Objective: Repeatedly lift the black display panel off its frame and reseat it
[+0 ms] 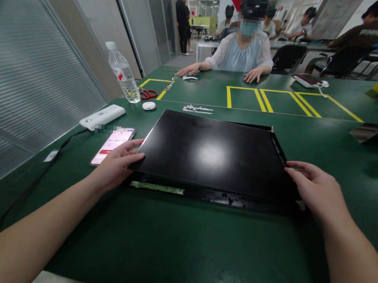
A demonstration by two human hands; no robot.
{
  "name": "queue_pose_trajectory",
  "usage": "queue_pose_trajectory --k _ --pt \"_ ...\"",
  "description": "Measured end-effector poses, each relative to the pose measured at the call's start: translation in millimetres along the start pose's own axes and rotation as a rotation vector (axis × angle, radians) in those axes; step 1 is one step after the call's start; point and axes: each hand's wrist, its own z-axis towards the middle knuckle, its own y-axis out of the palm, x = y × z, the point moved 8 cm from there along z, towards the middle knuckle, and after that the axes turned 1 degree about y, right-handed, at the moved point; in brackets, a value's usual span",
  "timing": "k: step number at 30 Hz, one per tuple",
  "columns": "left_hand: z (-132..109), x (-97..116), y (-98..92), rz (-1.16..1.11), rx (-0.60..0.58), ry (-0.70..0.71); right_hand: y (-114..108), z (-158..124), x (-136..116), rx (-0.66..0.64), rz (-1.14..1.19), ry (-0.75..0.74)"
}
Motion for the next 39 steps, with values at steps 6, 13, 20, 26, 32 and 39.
queue_pose_trajectory --k 6,13,20,26,32,39 --pt "2.4 2.7 -4.1 0.053 -0.023 0.078 -0.6 1.4 0.3 0.004 -0.056 -0.016" --pt "1.4 11.8 -12.5 0.285 0.071 0.205 -1.5 -2.2 -9.2 0.027 -0.198 -0.074" --pt "12.2 -0.7 -23.8 0.494 0.057 0.269 -3.4 1.6 -9.4 0.044 -0.176 -0.146" --pt "18.1 -7.1 -25.4 0.642 0.002 0.313 -4.0 2.2 -7.0 0.028 -0.123 -0.085" --pt "15.7 -0.6 -20.7 0.711 0.024 0.292 -0.8 2.1 -0.2 -0.019 0.036 -0.016" --pt "12.4 5.5 -16.3 0.755 0.053 0.289 0.2 2.5 1.3 -0.016 0.09 -0.022"
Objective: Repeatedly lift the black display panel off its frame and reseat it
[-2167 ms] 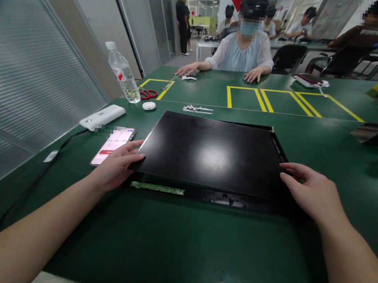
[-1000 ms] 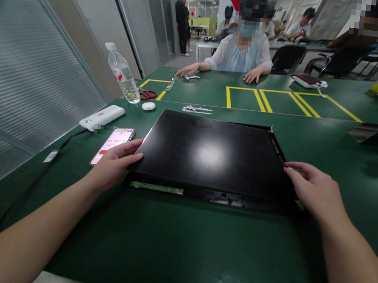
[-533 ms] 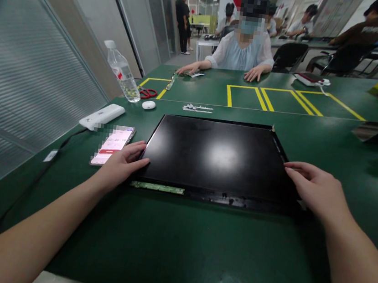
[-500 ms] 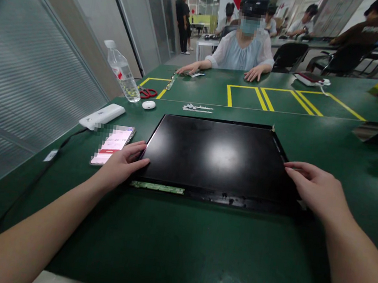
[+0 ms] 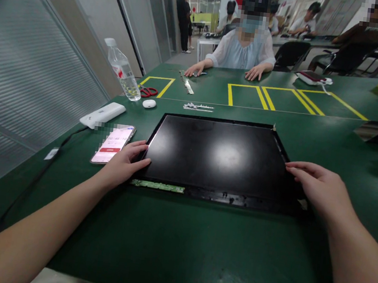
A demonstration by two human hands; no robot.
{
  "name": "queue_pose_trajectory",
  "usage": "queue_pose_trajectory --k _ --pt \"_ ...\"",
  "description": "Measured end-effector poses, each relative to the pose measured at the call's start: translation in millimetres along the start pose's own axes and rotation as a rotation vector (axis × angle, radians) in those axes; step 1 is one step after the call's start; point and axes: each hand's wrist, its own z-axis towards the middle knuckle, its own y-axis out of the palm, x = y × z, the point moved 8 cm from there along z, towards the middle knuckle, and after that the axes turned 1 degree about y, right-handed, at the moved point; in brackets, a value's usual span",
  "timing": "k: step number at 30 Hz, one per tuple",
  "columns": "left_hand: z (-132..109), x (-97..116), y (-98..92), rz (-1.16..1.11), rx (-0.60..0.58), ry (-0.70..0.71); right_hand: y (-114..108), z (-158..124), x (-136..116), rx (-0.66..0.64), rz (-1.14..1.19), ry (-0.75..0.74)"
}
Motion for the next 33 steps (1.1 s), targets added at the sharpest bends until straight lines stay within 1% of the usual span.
queue_pose_trajectory --k 5,8,12,17,20,29,33 --pt "3.4 -3.5 5.5 0.228 -0.068 0.054 0.8 3.0 6.7 -0.003 0.009 0.033" --pt "4.9 -5.1 7.0 0.297 -0.079 0.074 0.0 3.6 5.2 -0.002 -0.01 -0.001" --pt "4.4 -4.7 7.6 0.329 -0.083 0.073 -0.8 2.9 3.1 -0.001 -0.055 -0.029" --pt "2.4 -2.0 8.1 0.359 -0.092 0.065 -0.6 2.0 3.4 0.015 -0.057 -0.011" --pt "2.2 -1.5 8.1 0.373 -0.092 0.068 0.4 4.1 4.7 0.011 -0.051 -0.029" --pt "2.6 0.1 8.5 0.418 -0.088 0.104 -1.0 5.5 4.7 0.012 -0.075 -0.038" --pt "3.0 -0.7 8.9 0.436 -0.084 0.13 -1.2 5.4 5.4 0.016 -0.122 -0.028"
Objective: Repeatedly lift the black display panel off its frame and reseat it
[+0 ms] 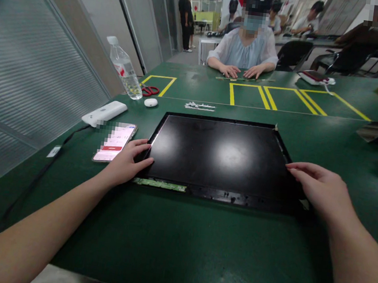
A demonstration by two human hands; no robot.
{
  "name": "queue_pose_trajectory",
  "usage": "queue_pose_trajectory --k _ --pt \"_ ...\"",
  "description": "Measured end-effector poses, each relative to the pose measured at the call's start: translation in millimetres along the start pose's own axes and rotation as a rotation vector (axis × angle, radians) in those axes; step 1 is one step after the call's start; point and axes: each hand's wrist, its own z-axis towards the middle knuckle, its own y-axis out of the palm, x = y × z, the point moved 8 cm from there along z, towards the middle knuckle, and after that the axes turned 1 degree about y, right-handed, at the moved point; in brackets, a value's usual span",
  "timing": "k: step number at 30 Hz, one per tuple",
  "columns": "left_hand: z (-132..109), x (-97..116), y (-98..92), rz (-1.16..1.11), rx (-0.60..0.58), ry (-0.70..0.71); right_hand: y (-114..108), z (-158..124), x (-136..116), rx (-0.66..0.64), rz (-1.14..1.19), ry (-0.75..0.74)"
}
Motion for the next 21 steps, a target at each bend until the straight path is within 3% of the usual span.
queue_pose_trajectory --k 6,11,16,21 --pt "-0.1 -1.4 -0.1 0.011 0.003 0.038 -2.9 -4.9 -9.8 0.025 -0.08 -0.012" --pt "-2.8 5.5 -14.9 -0.007 0.02 0.112 -4.6 -10.1 -17.5 0.035 -0.148 0.005" --pt "-8.3 25.6 -18.7 0.068 -0.13 0.318 -6.5 -12.5 -19.8 0.08 -0.156 -0.063" --pt "-11.2 33.2 -16.8 0.016 -0.209 0.4 3.5 -15.6 -21.7 -0.022 -0.102 -0.134"
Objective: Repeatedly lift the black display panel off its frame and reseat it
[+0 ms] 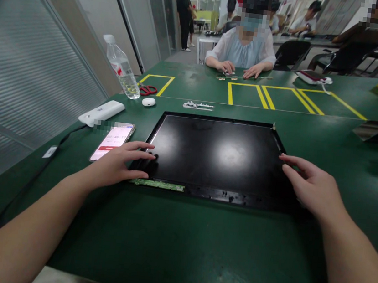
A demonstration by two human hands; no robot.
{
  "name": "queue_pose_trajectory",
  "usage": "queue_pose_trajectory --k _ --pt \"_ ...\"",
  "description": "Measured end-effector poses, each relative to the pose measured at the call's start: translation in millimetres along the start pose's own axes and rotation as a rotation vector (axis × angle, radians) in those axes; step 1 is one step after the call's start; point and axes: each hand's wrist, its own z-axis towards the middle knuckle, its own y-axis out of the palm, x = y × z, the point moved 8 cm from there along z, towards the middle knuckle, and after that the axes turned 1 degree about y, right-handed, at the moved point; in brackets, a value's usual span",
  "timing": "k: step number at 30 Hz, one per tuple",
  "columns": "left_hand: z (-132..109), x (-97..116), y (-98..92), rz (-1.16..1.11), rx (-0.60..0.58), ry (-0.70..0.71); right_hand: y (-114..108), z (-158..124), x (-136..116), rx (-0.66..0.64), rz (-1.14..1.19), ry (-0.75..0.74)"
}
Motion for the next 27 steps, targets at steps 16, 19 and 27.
queue_pose_trajectory --k 16,19,27 --pt "1.4 13.6 6.9 -0.067 -0.03 0.084 25.4 5.1 -1.4 -0.152 -0.089 -0.213" --pt "2.0 15.8 6.3 -0.072 -0.044 0.072 25.4 4.7 -2.9 -0.186 -0.079 -0.266" --pt "1.4 14.5 7.5 -0.066 -0.039 0.07 27.3 -2.6 -7.5 -0.322 -0.04 -0.362"
